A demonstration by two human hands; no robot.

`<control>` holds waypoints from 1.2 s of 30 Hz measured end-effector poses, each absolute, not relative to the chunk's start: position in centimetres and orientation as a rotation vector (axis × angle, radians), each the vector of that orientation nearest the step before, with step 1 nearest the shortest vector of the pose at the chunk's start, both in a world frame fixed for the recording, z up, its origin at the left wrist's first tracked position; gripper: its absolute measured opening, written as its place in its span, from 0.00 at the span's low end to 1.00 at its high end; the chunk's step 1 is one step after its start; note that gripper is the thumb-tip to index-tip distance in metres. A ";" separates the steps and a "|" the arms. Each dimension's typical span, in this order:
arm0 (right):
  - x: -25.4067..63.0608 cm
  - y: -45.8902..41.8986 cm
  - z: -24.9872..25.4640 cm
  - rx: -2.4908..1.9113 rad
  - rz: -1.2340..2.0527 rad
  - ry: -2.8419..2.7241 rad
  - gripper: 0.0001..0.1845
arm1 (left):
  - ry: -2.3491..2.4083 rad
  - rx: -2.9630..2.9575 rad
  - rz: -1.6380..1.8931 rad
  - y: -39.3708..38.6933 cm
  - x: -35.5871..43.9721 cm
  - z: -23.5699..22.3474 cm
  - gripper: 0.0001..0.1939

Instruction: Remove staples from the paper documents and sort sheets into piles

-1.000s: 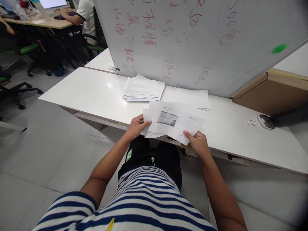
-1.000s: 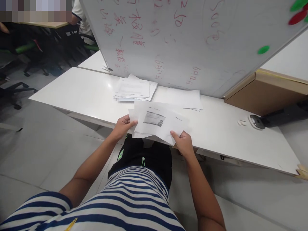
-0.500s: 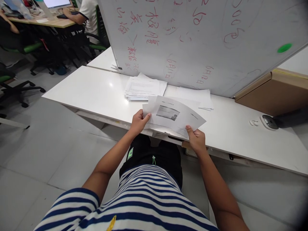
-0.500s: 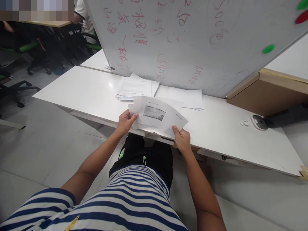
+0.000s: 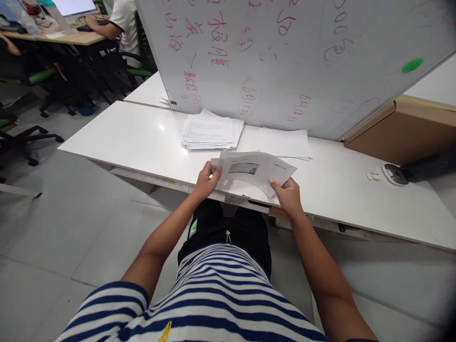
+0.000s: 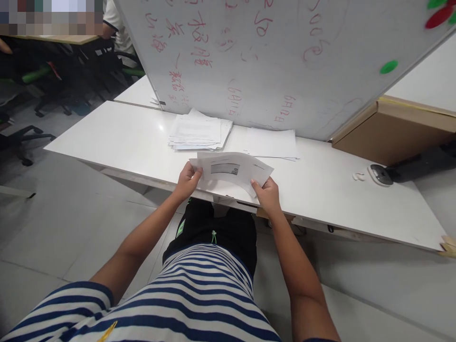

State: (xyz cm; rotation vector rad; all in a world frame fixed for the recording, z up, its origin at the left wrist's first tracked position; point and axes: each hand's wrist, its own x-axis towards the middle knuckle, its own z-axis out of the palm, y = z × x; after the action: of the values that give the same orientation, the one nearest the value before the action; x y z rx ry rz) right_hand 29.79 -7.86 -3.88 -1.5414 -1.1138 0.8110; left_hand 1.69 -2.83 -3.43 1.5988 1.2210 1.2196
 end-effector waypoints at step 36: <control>29.5 -6.5 -4.0 -1.168 1.189 -1.002 0.24 | 0.857 1.398 0.793 1.0 2.0 -1.2 0.20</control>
State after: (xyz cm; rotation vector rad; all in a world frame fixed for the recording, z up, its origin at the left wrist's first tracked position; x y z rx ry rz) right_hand 29.48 -6.52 -4.02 -1.1675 -1.0024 1.1888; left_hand 1.96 1.04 -1.23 1.3980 0.8574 0.7934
